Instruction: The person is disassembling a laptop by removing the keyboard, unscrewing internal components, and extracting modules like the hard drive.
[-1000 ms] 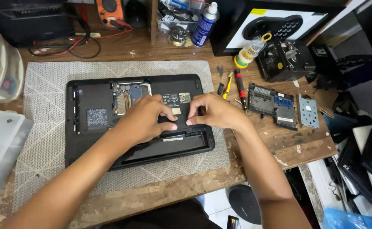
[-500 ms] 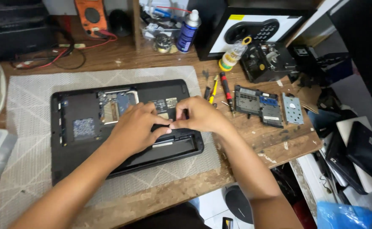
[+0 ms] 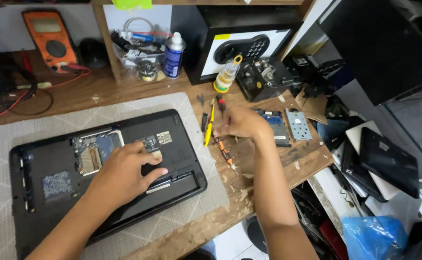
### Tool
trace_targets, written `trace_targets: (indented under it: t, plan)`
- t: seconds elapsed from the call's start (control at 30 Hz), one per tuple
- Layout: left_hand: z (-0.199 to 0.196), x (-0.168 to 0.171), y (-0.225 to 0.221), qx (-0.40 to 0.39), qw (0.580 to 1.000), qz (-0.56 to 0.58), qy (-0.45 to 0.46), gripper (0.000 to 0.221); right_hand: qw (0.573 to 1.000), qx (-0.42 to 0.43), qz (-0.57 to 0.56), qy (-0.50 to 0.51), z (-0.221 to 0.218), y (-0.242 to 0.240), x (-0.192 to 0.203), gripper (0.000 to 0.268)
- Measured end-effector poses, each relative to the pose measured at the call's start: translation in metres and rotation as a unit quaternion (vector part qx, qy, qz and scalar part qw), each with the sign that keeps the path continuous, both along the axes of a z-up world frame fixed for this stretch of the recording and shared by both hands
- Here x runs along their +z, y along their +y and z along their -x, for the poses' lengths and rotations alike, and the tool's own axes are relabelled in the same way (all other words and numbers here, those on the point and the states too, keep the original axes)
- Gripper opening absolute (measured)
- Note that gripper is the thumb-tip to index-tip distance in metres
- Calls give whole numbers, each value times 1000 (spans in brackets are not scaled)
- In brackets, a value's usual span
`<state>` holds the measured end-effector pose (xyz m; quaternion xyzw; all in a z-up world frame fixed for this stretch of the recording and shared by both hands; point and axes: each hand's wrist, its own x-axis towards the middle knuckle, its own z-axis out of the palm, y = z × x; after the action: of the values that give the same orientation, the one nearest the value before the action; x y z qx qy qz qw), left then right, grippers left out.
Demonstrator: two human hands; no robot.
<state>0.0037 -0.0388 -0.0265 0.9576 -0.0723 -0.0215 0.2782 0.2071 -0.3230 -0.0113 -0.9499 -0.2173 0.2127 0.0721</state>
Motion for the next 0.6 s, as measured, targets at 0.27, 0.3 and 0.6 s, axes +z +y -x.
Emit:
trace_targets:
  t: [0.27, 0.3, 0.6]
  plan:
    - [2, 7, 10, 15, 995, 81, 53, 25, 976, -23, 43, 213, 20, 26, 11, 40]
    - [3, 7, 12, 6, 995, 84, 51, 24, 973, -26, 46, 225, 28, 34, 20, 38]
    - [13, 25, 26, -58, 998, -35, 17, 32, 946, 51, -190, 256, 0, -21, 6, 44]
